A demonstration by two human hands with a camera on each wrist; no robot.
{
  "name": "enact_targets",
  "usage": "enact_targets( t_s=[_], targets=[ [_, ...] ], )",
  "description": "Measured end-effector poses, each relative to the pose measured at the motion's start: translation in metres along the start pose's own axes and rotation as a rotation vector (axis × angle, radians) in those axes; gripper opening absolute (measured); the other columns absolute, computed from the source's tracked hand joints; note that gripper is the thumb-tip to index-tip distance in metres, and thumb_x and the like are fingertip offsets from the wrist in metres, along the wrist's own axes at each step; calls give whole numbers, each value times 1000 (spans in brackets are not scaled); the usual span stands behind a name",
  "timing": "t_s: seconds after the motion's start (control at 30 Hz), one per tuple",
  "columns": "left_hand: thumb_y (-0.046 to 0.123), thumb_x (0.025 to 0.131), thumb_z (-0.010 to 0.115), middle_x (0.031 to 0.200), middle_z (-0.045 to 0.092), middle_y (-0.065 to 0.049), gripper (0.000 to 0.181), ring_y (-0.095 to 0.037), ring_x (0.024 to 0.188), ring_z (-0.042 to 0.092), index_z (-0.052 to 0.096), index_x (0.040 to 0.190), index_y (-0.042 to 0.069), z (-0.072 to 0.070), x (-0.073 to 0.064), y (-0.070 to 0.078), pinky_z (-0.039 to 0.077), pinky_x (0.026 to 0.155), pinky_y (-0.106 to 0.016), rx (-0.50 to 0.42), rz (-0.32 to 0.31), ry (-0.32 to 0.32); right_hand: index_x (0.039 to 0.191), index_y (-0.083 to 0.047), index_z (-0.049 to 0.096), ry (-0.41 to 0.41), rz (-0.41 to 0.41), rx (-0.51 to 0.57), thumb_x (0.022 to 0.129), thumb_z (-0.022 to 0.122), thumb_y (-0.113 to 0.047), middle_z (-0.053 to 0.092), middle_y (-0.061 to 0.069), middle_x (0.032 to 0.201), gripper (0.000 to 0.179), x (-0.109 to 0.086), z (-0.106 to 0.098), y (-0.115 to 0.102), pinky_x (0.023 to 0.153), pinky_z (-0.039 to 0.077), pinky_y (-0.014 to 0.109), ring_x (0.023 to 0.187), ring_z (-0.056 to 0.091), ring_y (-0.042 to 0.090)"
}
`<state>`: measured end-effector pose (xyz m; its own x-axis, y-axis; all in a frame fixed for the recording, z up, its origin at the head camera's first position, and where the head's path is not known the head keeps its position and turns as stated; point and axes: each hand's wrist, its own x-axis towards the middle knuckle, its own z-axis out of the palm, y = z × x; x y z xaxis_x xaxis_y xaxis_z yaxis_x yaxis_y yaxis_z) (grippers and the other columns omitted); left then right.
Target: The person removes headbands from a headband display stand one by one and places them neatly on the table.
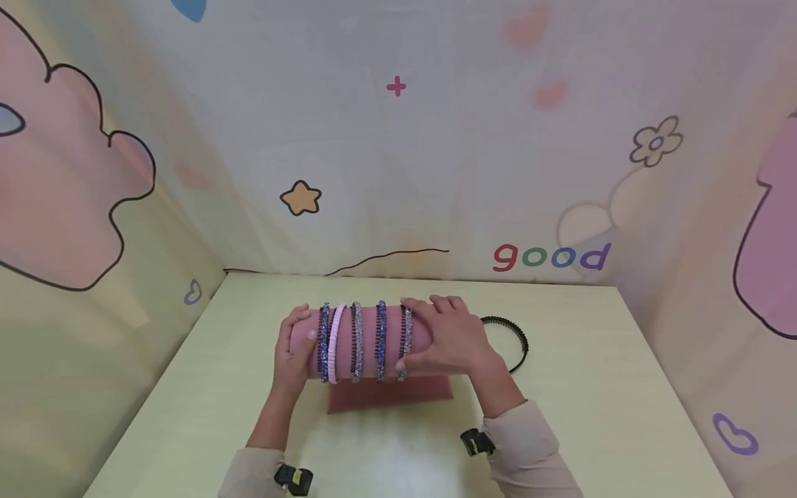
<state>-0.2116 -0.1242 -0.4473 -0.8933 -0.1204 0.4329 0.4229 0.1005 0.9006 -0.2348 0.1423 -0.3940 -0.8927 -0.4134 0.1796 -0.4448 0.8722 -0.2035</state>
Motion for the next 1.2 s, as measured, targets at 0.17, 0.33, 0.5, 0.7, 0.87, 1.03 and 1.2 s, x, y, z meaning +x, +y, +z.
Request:
enact_targets(
  t_s=[0.17, 0.33, 0.5, 0.7, 0.87, 1.03, 1.2],
  targets=[
    [10, 87, 45, 133, 30, -9, 31, -22, 120, 27, 39, 116, 3, -1, -2, -5, 24, 92, -48, -4, 6, -3, 131, -40, 27, -2, 4, -1, 48, 50, -79, 38, 3, 126, 94, 0, 2, -1, 67, 40, 46, 114, 28, 25],
    [11, 87, 46, 134, 30, -8, 30, -19, 120, 27, 40, 116, 7, -4, -1, -19, 24, 93, -47, -28, -3, -5, 131, -39, 26, -10, 1, -16, 45, 52, -79, 36, 5, 128, 98, -1, 3, -1, 67, 41, 46, 115, 27, 26],
    [19, 87, 48, 134, 30, -2, 30, -16, 120, 27, 42, 116, 15, -6, 1, -33, 25, 93, -46, -37, -9, -12, 132, -37, 27, 3, -4, -33, 46, 55, -77, 36, 5, 128, 98, -2, 3, -1, 67, 41, 46, 116, 26, 26],
    [25, 86, 49, 134, 31, -1, 31, -16, 120, 28, 42, 116, 17, -6, 1, -35, 26, 92, -47, -15, -3, -9, 131, -34, 30, 4, -8, 3, 47, 62, -70, 35, 6, 129, 97, -3, 1, 0, 70, 40, 49, 117, 25, 28],
    [24, 86, 49, 133, 31, 1, 32, -16, 119, 29, 42, 116, 16, -7, 4, -34, 26, 91, -47, -15, 9, -4, 130, -33, 30, -4, -19, 31, 47, 66, -64, 34, 6, 130, 96, 0, -1, 2, 74, 38, 54, 121, 19, 29],
    [22, 86, 49, 134, 30, -1, 32, -18, 119, 29, 41, 116, 14, -5, 5, -33, 26, 91, -47, -45, 20, -19, 129, -32, 32, -11, -9, 76, 46, 69, -62, 33, 6, 131, 95, -2, -3, 7, 79, 34, 56, 123, 14, 31],
    [21, 86, 49, 134, 30, -2, 31, -19, 118, 31, 42, 116, 14, -4, 4, -32, 28, 90, -46, -46, 19, -18, 128, -32, 35, -5, 13, 161, 45, 71, -59, 26, 8, 134, 94, -5, -3, 13, 82, 30, 56, 123, 13, 32]
  ],
)
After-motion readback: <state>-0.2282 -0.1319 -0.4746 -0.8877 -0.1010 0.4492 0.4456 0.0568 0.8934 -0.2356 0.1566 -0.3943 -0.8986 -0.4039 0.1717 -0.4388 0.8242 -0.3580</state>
